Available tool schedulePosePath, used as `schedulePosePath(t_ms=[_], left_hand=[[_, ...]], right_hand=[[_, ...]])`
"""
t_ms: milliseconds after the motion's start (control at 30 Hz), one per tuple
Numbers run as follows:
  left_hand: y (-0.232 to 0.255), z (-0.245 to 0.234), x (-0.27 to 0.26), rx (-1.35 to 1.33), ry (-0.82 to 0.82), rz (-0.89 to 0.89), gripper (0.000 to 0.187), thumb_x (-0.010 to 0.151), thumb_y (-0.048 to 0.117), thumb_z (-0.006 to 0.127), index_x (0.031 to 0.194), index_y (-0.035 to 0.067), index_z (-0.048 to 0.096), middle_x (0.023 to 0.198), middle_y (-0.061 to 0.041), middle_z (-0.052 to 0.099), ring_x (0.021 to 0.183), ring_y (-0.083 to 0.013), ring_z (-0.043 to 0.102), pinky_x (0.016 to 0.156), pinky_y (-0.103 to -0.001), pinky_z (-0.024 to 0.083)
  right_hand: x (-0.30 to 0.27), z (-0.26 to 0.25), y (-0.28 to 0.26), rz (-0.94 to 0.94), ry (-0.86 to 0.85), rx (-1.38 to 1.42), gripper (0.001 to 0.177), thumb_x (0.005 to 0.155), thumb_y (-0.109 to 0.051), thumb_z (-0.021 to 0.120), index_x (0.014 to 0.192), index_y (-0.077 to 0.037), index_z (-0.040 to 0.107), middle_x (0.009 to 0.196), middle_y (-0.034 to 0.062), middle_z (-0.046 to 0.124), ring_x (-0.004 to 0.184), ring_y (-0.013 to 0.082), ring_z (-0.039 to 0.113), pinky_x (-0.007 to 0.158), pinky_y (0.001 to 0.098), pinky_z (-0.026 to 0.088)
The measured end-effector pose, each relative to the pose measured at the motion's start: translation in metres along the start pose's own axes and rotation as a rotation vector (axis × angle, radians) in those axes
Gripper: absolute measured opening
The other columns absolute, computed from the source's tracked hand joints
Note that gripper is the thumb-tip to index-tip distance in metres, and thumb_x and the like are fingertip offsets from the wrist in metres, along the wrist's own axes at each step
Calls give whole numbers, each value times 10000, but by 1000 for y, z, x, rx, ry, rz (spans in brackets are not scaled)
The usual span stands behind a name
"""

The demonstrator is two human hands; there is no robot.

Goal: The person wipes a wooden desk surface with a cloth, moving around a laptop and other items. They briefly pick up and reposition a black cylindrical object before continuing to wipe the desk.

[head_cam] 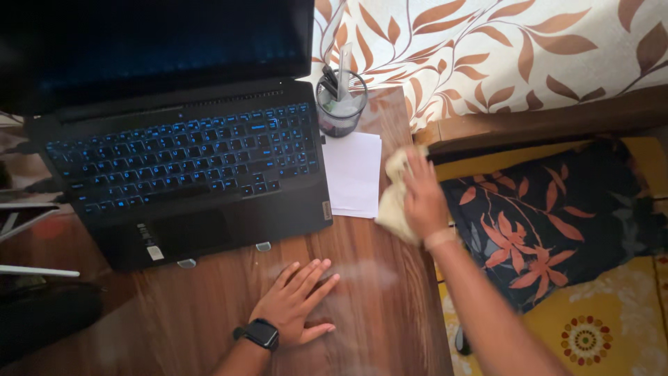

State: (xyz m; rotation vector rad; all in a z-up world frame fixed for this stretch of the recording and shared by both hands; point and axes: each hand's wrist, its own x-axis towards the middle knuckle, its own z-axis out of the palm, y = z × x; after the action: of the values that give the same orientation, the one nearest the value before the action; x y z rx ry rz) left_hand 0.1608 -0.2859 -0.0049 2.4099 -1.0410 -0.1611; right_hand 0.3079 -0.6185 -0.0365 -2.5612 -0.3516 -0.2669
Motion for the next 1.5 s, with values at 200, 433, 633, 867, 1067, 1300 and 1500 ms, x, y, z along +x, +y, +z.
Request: schedulePosePath(t_ms=[200,433,633,867,1067,1300,1500], left_hand=[[-1,1,0,-8,-1,-10,862,886,637,619,1534,108,411,1581,-175,381,1422,-336,382,1172,-510,251],[-1,3,0,-17,-10,-17,859,888,636,612,1541,118,403,1577,-174,383,1420,-337,378,1162,-519,252],[-4,6,-3,-43,-8,-13,862,901,630,606,1551,108,390,1587,-178,376,1435,-332,371,1169,-519,246],[-3,6,1,-27,-37,-21,862,891,624,606,1545,110,381,1579,-183,376,1431,-337,365,1160,-530,241],[-3,11,-3,-20,-51,-22,860,888,613,600,1552,109,383,1588,-170,370,1446,-323,355,1168,-522,237],[-3,7,3,15,-62,-24,835,883,599,606,1522,107,389,1585,-177,367,1448,-331,351,1170,-524,233],[-2,4,2,-13,-58,-24,851,889,590,608,1549,107,374,1584,-170,364,1444,-326,350,1173,-522,230]], right_hand=[[123,20,27,14,-48,-13,384,840,77,538,1097,-84,773,1465,33,612,1461,384,428,1189,438,358],[99,17,10,-30,-2,41,413,860,99,498,1180,-26,726,1487,108,589,1464,391,446,1187,427,397],[-85,-18,-39,35,-40,-87,474,782,64,512,1248,82,599,1535,240,483,1435,492,427,1220,517,338],[-201,6,-109,-184,-479,-353,659,868,-213,582,1408,154,490,1497,358,451,1392,502,429,1157,607,296],[-113,4,-87,207,-122,-263,497,913,-267,606,1287,60,612,1573,286,437,1442,489,380,1146,636,237],[-125,1,-113,-24,-360,-29,541,924,-369,641,1323,-6,593,1601,191,399,1499,406,343,1223,570,204],[-107,2,-76,253,-90,-262,674,946,-335,601,1463,83,492,1630,279,334,1519,453,278,1247,551,178]])
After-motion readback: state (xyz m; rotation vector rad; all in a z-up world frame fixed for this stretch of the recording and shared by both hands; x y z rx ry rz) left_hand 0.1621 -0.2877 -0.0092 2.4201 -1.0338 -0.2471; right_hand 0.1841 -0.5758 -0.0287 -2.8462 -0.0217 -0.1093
